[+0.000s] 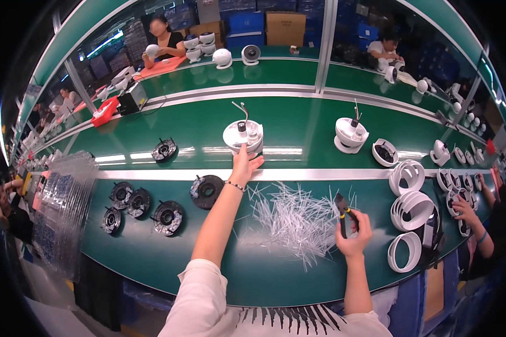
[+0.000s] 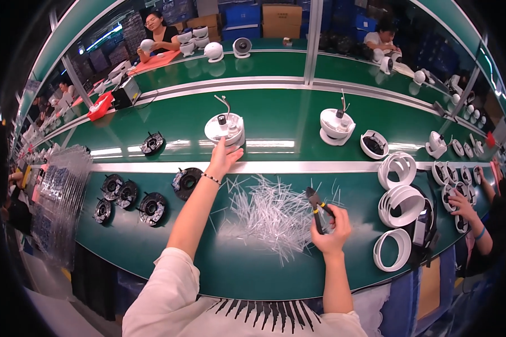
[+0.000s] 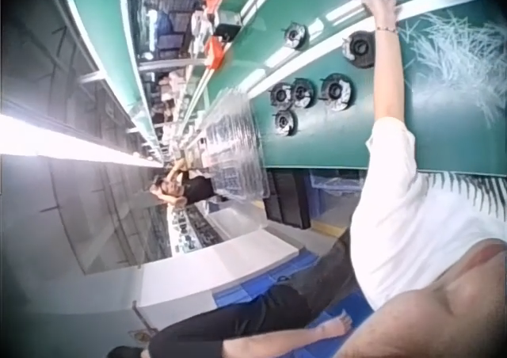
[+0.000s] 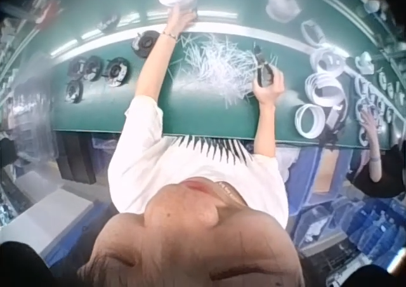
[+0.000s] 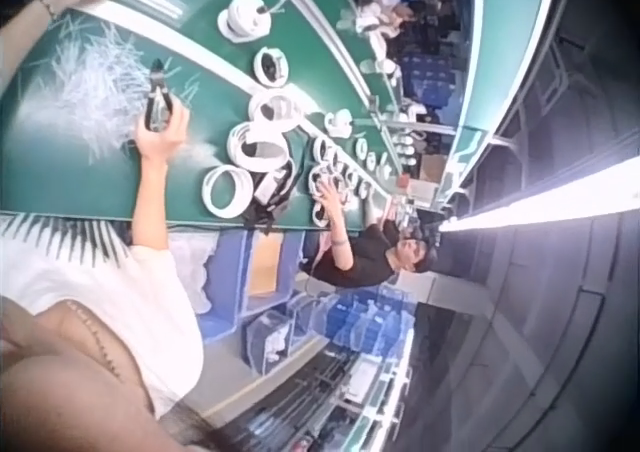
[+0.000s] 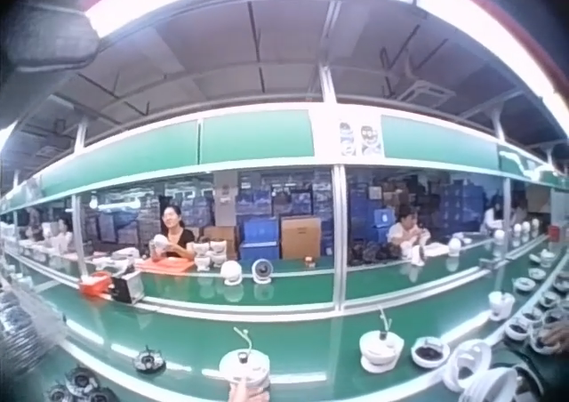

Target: Assemble components of security cameras on an industrial production line.

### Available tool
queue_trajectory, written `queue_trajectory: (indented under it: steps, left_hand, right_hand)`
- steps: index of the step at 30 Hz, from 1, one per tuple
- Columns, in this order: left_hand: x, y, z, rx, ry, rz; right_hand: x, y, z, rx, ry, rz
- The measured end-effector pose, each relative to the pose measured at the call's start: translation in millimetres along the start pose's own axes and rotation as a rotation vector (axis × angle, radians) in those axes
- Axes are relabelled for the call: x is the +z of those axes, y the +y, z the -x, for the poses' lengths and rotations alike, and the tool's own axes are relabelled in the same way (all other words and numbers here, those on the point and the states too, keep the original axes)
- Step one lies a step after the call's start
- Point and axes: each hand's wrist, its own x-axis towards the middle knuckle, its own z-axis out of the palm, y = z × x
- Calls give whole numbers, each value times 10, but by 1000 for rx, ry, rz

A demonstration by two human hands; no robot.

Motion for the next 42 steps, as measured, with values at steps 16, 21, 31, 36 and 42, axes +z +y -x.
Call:
queue_trajectory:
  steps: [16,21,31,36,42]
  left_hand:
    - [515,130,458,141,60,125]
    - [629,391,1149,200,-159,-60]
    - [219,462,1660,399,-309,-258]
    - [128,474,1788,542,-314,-411]
    - [78,548,1870,628,-377,-554]
  right_hand:
    - [-2,-5,-16,31,-43,-2]
    - [32,144,140,459,-237,-611]
    - [34,-808,-360,732,-1053,-1406]
    - [103,-841,-515,755,-1083,-1189]
    - [139,-805,-580,772,-1140,-1174]
